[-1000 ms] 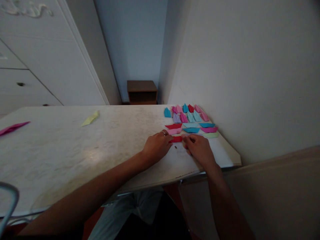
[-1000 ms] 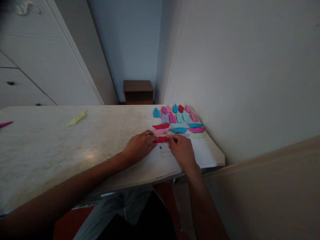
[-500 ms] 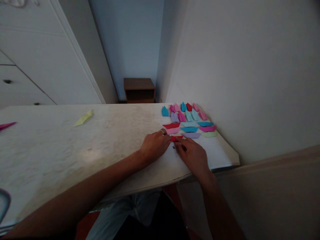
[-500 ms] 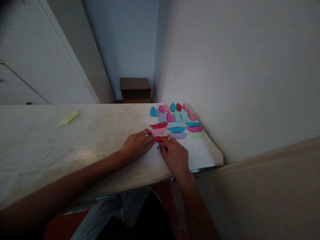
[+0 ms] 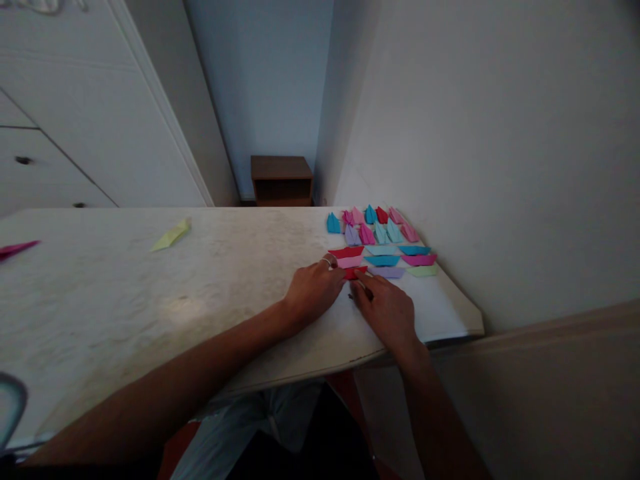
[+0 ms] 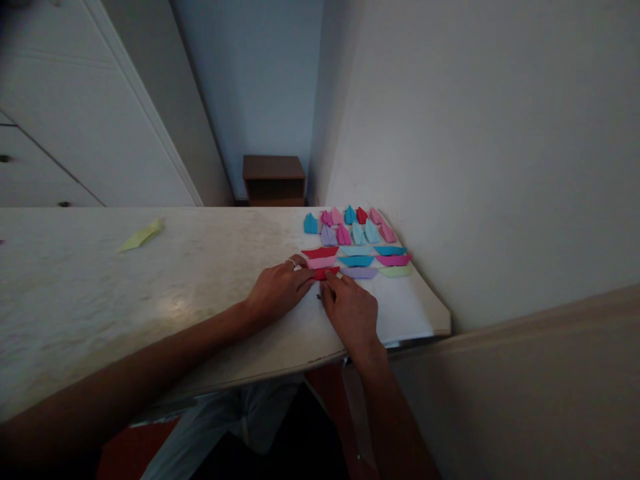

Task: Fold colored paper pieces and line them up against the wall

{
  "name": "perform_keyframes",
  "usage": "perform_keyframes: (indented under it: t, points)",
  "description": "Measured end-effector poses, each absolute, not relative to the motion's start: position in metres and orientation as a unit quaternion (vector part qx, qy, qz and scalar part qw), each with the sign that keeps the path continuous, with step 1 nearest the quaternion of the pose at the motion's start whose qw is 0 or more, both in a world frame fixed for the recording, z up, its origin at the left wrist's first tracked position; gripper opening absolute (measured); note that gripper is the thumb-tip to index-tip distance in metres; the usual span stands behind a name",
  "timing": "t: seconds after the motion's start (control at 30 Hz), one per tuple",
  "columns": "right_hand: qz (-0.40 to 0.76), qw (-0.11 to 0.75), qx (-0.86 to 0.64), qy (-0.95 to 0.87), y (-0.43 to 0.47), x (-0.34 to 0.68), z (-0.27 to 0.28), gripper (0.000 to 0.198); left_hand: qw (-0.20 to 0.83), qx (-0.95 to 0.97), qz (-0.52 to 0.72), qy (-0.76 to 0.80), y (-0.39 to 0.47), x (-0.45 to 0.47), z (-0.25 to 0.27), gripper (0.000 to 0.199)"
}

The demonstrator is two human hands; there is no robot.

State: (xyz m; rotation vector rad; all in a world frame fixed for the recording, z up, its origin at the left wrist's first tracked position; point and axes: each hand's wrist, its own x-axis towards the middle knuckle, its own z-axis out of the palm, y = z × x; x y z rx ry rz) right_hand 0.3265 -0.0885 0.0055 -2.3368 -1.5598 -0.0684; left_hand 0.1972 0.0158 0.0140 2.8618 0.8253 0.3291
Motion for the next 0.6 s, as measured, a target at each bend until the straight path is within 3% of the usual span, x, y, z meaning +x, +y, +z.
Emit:
perform_keyframes:
  t: [0.37, 0.6]
  points:
    - [-0.027, 0.276, -0.784, -0.555, -0.094, 0.335, -0.005, 0.035, 0.102, 0.942, 0.168, 0.272, 0.014, 0.182, 0.021, 0.025]
    - [0.039, 0.337, -0.752, -0.566, -0.098, 0.328, -0.002, 0.032, 0.211, 0.896, 0.239, 0.31, 0.003, 0.118, 0.028, 0.019]
